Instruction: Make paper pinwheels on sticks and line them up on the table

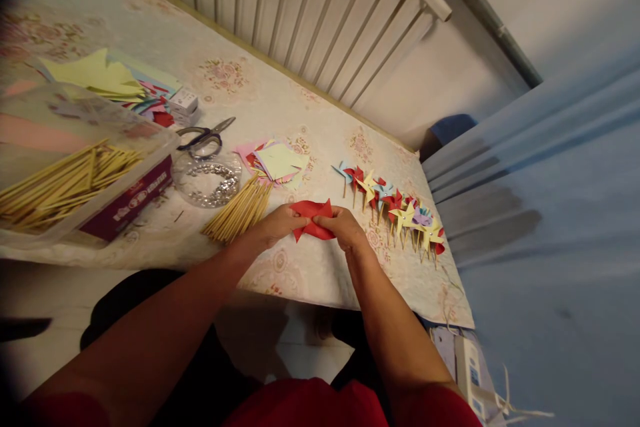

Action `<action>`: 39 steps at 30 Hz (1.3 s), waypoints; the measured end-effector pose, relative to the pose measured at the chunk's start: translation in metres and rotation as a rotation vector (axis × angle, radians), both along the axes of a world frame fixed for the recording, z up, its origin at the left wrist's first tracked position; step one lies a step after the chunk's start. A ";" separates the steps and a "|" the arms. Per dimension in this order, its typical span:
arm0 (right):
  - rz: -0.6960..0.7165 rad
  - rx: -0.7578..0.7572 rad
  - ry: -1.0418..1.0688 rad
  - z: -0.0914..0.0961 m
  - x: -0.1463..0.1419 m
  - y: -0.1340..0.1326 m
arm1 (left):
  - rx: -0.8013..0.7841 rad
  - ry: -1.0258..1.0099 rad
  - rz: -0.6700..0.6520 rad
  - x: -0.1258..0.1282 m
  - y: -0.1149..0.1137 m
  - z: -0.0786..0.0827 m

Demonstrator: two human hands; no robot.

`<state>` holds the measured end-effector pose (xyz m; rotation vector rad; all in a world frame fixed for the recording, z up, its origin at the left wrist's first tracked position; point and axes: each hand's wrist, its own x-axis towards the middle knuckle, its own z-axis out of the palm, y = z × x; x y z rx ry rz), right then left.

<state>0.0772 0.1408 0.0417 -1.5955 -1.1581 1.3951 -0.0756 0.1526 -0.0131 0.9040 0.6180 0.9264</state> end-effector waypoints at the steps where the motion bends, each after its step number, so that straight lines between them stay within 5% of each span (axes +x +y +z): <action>1: 0.001 -0.001 -0.021 -0.001 0.000 0.000 | 0.007 0.010 -0.005 -0.001 0.000 0.002; 12: 0.117 0.038 -0.135 -0.006 0.005 -0.003 | 0.015 0.058 -0.074 -0.003 -0.002 0.001; 21: -0.221 0.190 0.167 -0.016 -0.009 0.000 | -0.328 -0.324 -0.025 -0.003 0.000 -0.003; 26: -0.412 0.313 0.224 -0.024 -0.026 0.004 | -0.297 -0.422 0.044 0.005 -0.004 -0.006; 39: -0.433 0.335 0.144 -0.043 -0.050 -0.002 | -0.249 -0.349 0.283 0.020 -0.003 -0.018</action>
